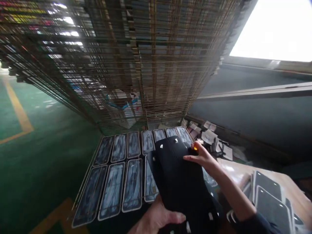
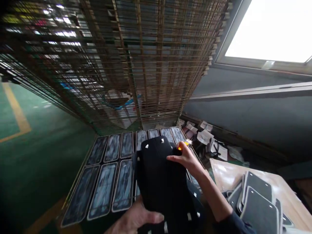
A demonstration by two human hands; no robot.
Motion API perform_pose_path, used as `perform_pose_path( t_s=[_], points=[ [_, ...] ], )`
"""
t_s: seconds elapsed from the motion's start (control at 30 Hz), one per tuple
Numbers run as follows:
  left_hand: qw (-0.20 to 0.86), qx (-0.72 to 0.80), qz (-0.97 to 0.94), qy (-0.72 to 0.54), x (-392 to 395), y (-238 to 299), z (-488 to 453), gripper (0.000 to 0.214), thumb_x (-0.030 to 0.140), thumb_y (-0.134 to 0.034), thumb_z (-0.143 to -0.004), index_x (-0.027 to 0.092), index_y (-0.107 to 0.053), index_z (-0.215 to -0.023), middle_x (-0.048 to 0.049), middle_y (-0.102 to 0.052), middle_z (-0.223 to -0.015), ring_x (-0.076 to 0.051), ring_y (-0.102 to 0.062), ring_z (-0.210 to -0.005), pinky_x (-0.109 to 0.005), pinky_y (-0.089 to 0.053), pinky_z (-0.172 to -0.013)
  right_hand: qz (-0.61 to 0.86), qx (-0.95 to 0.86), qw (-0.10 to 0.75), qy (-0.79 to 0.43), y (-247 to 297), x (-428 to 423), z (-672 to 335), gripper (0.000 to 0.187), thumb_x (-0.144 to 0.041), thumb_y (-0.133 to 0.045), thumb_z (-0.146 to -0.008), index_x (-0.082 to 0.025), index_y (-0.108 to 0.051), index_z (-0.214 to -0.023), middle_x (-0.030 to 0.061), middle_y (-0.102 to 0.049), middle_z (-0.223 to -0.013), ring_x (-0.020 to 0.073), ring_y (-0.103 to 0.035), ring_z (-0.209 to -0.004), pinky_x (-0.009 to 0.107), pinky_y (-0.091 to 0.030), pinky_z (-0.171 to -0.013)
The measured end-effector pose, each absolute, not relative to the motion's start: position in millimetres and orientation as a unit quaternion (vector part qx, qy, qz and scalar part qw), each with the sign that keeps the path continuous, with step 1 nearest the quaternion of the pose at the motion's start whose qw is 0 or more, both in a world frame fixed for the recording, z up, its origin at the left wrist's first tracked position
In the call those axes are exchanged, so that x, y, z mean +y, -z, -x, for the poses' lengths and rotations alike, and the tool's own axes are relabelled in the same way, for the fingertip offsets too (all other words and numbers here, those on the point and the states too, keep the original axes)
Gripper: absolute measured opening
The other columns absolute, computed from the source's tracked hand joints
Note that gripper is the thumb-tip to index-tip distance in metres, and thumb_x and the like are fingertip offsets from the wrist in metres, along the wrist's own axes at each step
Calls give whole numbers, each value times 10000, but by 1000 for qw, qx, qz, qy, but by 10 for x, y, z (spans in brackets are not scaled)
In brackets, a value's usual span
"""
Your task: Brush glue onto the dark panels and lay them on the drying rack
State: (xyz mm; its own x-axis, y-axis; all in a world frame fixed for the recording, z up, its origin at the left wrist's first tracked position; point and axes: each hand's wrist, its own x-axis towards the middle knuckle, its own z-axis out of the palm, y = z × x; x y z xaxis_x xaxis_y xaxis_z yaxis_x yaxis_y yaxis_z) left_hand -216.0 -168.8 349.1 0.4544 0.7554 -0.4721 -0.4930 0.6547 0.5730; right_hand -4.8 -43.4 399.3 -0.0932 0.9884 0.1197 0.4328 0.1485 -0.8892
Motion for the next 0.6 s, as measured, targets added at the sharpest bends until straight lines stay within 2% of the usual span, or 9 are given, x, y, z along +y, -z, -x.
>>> perform_pose_path(
  t_s=[0.13,0.23,0.37,0.6],
  points=[
    [853,350,-158,-353,-1695,-3323,2192,823,50,-856,-390,146,-608,-1169,-161,-659,-1144,-377,-585,-1093,-495,-425,-985,540,-666,415,-305,-3842,-550,147,389,-390,-724,-701,-225,-387,-804,-49,-410,-753,138,-394,-701,251,-345,-625],
    [882,338,-121,-306,-1719,-3235,2194,684,114,-819,-506,123,-600,-1154,-166,-684,-1086,-353,-635,-1014,-487,-473,-927,564,-680,398,-248,-3578,-684,146,305,-308,-668,-721,-222,-380,-768,-49,-394,-730,134,-360,-673,257,-331,-626],
    [895,361,-81,-249,-1713,-3274,2162,581,156,-754,-600,110,-589,-1155,-165,-705,-1033,-336,-675,-920,-476,-517,-856,620,-629,412,-225,-3275,-924,53,268,-309,-629,-724,-225,-377,-762,-46,-405,-719,140,-390,-667,264,-350,-630],
    [911,374,-78,-158,-1682,-3362,1931,637,266,-776,-622,67,-568,-1191,-213,-675,-1095,-391,-617,-1047,-523,-482,-914,757,-495,396,-158,-3198,-1544,-22,220,-291,-608,-729,-235,-402,-779,-58,-450,-660,134,-417,-579,260,-345,-572]
  ],
)
